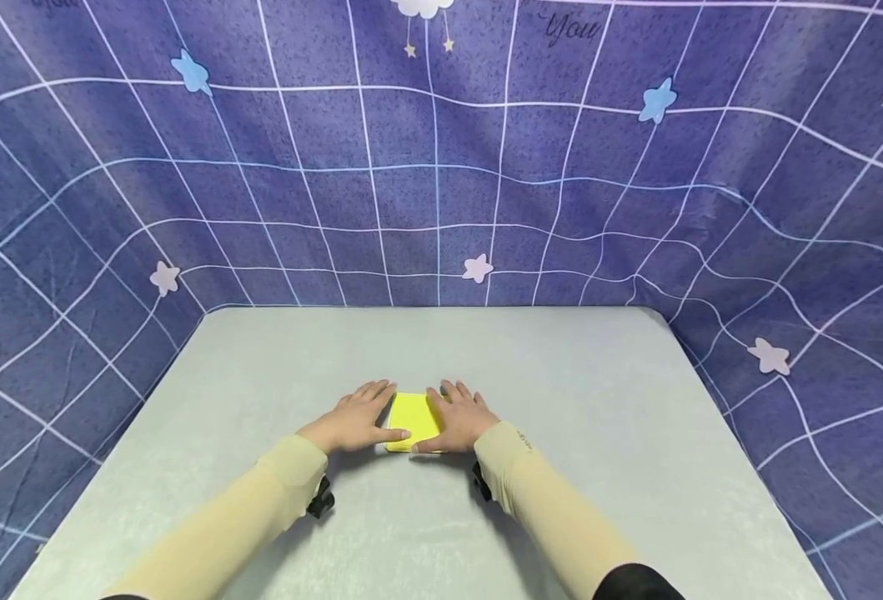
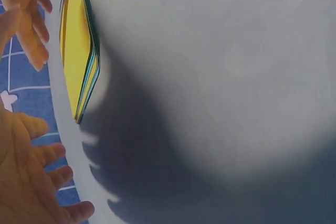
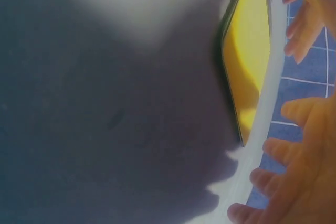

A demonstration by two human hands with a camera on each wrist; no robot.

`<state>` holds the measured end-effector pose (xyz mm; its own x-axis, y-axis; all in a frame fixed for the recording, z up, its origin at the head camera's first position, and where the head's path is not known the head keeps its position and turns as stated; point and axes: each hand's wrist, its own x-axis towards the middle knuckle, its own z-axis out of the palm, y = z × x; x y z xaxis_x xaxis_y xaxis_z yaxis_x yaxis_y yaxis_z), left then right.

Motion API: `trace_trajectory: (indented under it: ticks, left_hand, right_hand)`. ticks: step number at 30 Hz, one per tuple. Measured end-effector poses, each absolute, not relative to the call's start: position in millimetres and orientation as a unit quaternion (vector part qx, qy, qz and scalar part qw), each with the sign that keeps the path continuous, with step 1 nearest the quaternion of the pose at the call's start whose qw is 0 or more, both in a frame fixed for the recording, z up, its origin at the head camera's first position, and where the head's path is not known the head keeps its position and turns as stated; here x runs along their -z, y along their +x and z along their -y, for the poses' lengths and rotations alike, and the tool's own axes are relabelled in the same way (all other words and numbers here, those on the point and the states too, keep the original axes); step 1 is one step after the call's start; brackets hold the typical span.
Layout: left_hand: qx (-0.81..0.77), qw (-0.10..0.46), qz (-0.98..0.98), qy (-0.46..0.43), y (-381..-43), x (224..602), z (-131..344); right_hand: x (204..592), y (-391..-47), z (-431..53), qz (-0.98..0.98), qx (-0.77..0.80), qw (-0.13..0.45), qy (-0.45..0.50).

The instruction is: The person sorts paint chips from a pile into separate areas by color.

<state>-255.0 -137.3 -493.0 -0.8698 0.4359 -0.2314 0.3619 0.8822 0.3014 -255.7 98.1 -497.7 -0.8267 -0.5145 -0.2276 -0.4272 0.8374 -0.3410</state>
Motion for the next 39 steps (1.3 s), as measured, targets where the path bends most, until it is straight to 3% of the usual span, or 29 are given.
trace_trajectory:
  ticks: [6, 22, 39]
  left_hand:
    - [-0.108, 0.167, -0.954, 0.225, -252, 497, 134]
    - [-0.089, 0.153, -0.955, 0.237, -252, 505, 131]
    - [-0.101, 0.137, -0.956, 0.240, -257, 507, 133]
  right_hand:
    - [496, -255, -99, -0.943, 0.124, 0.177, -0.255]
    - [504, -253, -103, -0.937, 0.142, 0.120, -0.295]
    - [498, -257, -106, -0.926, 0.168, 0.108, -0.320]
